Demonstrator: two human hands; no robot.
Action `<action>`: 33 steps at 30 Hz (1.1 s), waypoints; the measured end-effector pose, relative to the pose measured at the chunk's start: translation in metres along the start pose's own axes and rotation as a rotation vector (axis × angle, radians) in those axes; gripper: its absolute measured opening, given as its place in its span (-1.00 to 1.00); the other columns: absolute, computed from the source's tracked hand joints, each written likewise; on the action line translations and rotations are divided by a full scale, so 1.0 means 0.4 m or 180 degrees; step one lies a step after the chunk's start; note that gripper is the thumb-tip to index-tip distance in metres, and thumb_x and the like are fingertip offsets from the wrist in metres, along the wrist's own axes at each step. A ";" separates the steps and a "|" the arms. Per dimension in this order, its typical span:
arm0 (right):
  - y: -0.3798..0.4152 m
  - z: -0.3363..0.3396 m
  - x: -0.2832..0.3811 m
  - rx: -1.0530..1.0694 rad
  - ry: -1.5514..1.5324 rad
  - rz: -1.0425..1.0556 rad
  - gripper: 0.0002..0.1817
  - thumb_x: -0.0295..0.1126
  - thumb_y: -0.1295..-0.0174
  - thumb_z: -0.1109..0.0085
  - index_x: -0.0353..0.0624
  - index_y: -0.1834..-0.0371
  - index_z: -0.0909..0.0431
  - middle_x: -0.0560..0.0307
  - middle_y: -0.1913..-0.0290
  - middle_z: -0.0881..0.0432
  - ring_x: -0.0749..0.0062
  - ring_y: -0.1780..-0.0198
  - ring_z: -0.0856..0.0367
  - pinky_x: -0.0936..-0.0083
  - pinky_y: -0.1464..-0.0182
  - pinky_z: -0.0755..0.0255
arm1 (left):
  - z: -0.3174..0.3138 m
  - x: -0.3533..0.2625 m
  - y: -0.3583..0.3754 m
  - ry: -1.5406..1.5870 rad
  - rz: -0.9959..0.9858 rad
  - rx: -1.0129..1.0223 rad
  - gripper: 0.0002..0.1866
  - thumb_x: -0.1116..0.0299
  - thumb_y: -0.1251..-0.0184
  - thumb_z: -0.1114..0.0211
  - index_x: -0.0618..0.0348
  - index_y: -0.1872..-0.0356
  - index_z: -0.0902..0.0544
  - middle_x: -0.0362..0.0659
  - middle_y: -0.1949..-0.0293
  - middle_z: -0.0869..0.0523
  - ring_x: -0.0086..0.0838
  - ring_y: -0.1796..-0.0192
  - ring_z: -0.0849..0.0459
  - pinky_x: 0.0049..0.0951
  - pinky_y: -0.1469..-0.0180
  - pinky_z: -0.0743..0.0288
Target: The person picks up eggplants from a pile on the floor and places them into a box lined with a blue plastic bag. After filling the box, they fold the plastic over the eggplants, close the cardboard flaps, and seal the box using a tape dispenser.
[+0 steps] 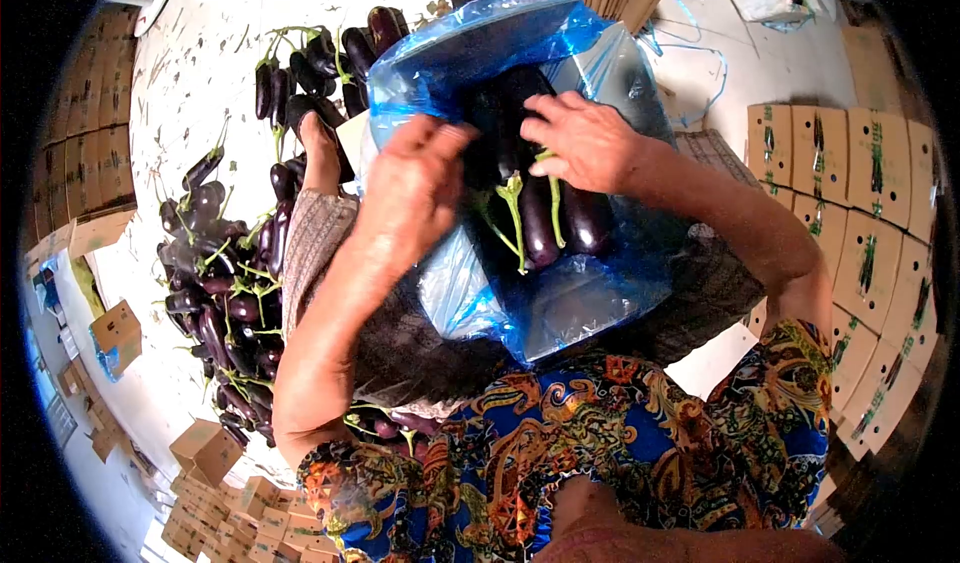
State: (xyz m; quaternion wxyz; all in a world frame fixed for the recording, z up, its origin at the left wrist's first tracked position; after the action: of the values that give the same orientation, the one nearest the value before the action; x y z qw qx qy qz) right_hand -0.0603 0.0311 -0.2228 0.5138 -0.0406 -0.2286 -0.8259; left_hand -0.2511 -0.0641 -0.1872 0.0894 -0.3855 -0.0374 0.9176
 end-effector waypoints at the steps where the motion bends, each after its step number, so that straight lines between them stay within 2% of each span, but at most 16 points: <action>1: -0.008 0.005 -0.007 0.0082 -0.0091 -0.0295 -0.47 -0.13 -0.20 -0.21 -0.19 -0.15 -0.37 -0.17 -0.14 -0.45 -0.15 0.01 -0.52 0.07 0.00 -0.47 | -0.035 -0.001 0.009 -0.0039 -0.0015 0.0108 -0.55 0.68 0.12 -0.19 0.24 0.07 -0.60 0.02 0.31 -0.54 -0.05 0.25 -0.58 -0.18 0.18 -0.52; 3: -0.030 -0.005 -0.026 0.0020 0.0037 -0.0615 -0.38 -0.13 -0.24 -0.17 -0.37 -0.20 -0.25 -0.29 0.06 -0.52 -0.25 0.23 -0.61 0.08 0.19 -0.55 | -0.078 -0.020 0.018 -0.0467 -0.0423 0.0308 -0.54 0.59 0.09 -0.24 0.18 0.02 -0.59 -0.02 0.26 -0.52 -0.13 0.23 -0.55 -0.24 0.18 -0.51; 6: -0.053 -0.024 -0.011 -0.0030 0.0179 -0.0848 -0.35 -0.16 -0.23 -0.15 -0.39 -0.26 -0.21 -0.41 0.06 -0.50 -0.27 0.18 -0.61 0.06 0.15 -0.54 | -0.155 -0.004 0.033 -0.1122 -0.0547 0.0723 -0.42 0.54 0.00 -0.18 0.08 -0.18 -0.51 -0.04 0.07 -0.50 -0.11 0.09 -0.51 -0.29 0.07 -0.50; 8: -0.067 -0.040 -0.020 0.0191 0.0044 -0.0971 -0.25 -0.20 -0.16 -0.14 -0.39 -0.35 -0.13 -0.57 -0.04 -0.42 -0.32 0.14 -0.59 -0.01 0.09 -0.53 | -0.175 -0.003 0.019 -0.1459 -0.0534 0.0956 -0.42 0.46 -0.05 -0.17 0.07 -0.22 -0.47 0.00 -0.07 -0.44 -0.15 0.07 -0.51 -0.28 0.06 -0.51; 10: -0.079 -0.020 -0.032 0.0384 -0.0306 -0.1125 -0.21 -0.18 -0.13 -0.17 -0.37 -0.37 -0.11 -0.61 -0.10 -0.36 -0.38 0.08 -0.56 -0.01 0.02 -0.51 | -0.176 0.001 0.005 -0.1355 -0.0572 0.0788 -0.42 0.47 -0.04 -0.17 0.07 -0.21 -0.47 0.05 -0.17 -0.41 -0.14 0.03 -0.52 -0.27 0.01 -0.53; 13: -0.082 -0.005 -0.039 0.0386 -0.0754 -0.1474 -0.16 -0.15 -0.10 -0.21 -0.30 -0.41 -0.08 -0.59 -0.14 -0.33 -0.43 -0.04 -0.49 0.02 -0.15 -0.41 | -0.167 -0.012 -0.003 -0.1494 -0.0602 0.0969 -0.41 0.48 -0.06 -0.16 0.06 -0.23 -0.47 0.07 -0.25 -0.36 -0.12 0.02 -0.53 -0.27 -0.01 -0.54; 14: -0.076 0.016 -0.032 0.0392 -0.0806 -0.1588 -0.20 -0.11 -0.15 -0.14 -0.24 -0.41 -0.10 -0.55 -0.16 -0.32 -0.39 -0.14 -0.42 0.04 -0.20 -0.35 | -0.176 -0.004 -0.004 -0.1469 -0.0582 0.1049 -0.42 0.47 -0.08 -0.16 0.06 -0.24 -0.46 0.07 -0.28 -0.34 -0.11 0.03 -0.54 -0.27 -0.01 -0.54; 16: -0.055 0.048 -0.045 0.0297 -0.1577 -0.1447 -0.28 -0.07 -0.22 0.03 -0.23 -0.40 -0.13 -0.46 -0.26 -0.25 -0.34 -0.26 -0.31 0.01 -0.32 -0.21 | -0.180 0.007 -0.001 -0.1527 -0.0585 0.1033 -0.46 0.44 -0.16 -0.15 0.03 -0.25 -0.45 0.06 -0.32 -0.30 -0.09 0.02 -0.54 -0.25 -0.03 -0.54; 19: -0.006 0.066 -0.056 0.0313 -0.1818 -0.1067 -0.30 -0.04 -0.25 0.10 -0.15 -0.42 -0.14 -0.48 -0.26 -0.25 -0.32 -0.30 -0.27 0.06 -0.32 -0.19 | -0.188 0.005 0.000 -0.1749 -0.0667 0.1088 -0.55 0.42 -0.21 -0.14 -0.03 -0.17 -0.53 0.04 -0.37 -0.31 -0.11 0.07 -0.61 -0.24 0.03 -0.57; 20: 0.028 0.079 -0.052 0.0254 -0.1840 -0.1134 -0.44 -0.12 -0.30 0.14 -0.15 -0.32 -0.28 -0.36 -0.29 -0.25 -0.27 -0.28 -0.27 0.07 -0.31 -0.20 | -0.184 0.001 -0.003 -0.1779 -0.0679 0.1170 -0.56 0.42 -0.22 -0.13 -0.04 -0.17 -0.53 0.04 -0.37 -0.32 -0.09 0.07 -0.61 -0.22 0.03 -0.57; 22: 0.066 0.073 -0.073 0.0186 -0.0877 -0.0003 -0.63 -0.24 -0.35 0.19 -0.18 -0.10 -0.40 -0.21 -0.31 -0.26 -0.18 -0.25 -0.26 0.08 -0.31 -0.17 | -0.187 0.009 -0.009 -0.1711 -0.0822 0.1299 -0.53 0.41 -0.21 -0.15 -0.02 -0.20 -0.50 0.05 -0.36 -0.34 -0.03 0.06 -0.64 -0.19 0.04 -0.59; 25: 0.143 0.169 -0.026 -0.0628 -0.1736 -0.0262 -0.75 -0.33 -0.38 0.21 -0.20 0.08 -0.43 -0.09 -0.32 -0.27 -0.09 -0.22 -0.24 0.11 -0.32 -0.13 | -0.165 0.003 -0.026 -0.1524 -0.0867 0.1399 -0.52 0.39 -0.24 -0.14 0.00 -0.24 -0.46 0.05 -0.36 -0.33 0.04 0.00 -0.65 -0.15 0.08 -0.63; 28: 0.190 0.159 -0.050 -0.0961 -0.1177 0.0156 -0.76 -0.29 -0.38 0.18 -0.21 0.12 -0.42 -0.11 -0.29 -0.28 -0.06 -0.23 -0.24 0.15 -0.33 -0.10 | -0.153 -0.016 -0.035 -0.1267 -0.0823 0.1057 -0.47 0.46 -0.14 -0.21 0.04 -0.22 -0.46 0.06 -0.33 -0.36 0.03 -0.01 -0.65 -0.19 0.11 -0.65; 29: 0.195 0.155 -0.056 -0.0848 -0.1869 -0.0364 -0.70 -0.27 -0.39 0.16 -0.20 -0.04 -0.41 -0.10 -0.30 -0.28 -0.04 -0.28 -0.22 0.17 -0.36 -0.08 | -0.148 -0.031 -0.040 -0.1151 -0.0779 0.0966 -0.44 0.49 -0.10 -0.23 0.05 -0.22 -0.46 0.06 -0.33 -0.37 0.03 -0.01 -0.65 -0.19 0.09 -0.65; 31: 0.216 0.140 -0.057 -0.1079 -0.2127 -0.0284 -0.61 -0.24 -0.40 0.18 -0.20 -0.19 -0.33 -0.12 -0.30 -0.29 -0.03 -0.32 -0.22 0.18 -0.38 -0.06 | -0.147 -0.071 -0.054 -0.0962 -0.0915 0.0783 -0.34 0.57 0.04 -0.28 0.09 -0.22 -0.44 0.06 -0.30 -0.40 0.04 0.00 -0.64 -0.21 0.06 -0.64; 33: 0.227 0.136 -0.065 -0.1134 -0.2246 -0.0402 -0.52 -0.21 -0.40 0.20 -0.19 -0.31 -0.24 -0.14 -0.30 -0.29 -0.02 -0.34 -0.21 0.18 -0.39 -0.05 | -0.183 -0.092 -0.065 -0.0975 -0.1085 0.0743 -0.36 0.55 0.00 -0.23 0.07 -0.24 -0.42 0.07 -0.30 -0.38 0.00 0.02 -0.64 -0.21 0.06 -0.63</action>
State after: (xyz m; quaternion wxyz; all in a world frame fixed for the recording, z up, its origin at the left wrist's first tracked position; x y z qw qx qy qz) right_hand 0.0213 0.0420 -0.1516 0.3370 -0.3961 -0.2463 -0.8179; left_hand -0.1700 -0.0455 -0.2088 0.2799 -0.2173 -0.0088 0.9351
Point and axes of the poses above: each hand's wrist, its own y-axis away from the middle knuckle, its own z-axis out of the back of the hand, x = y × z, the point moved 3 cm from there along -y, towards the middle knuckle
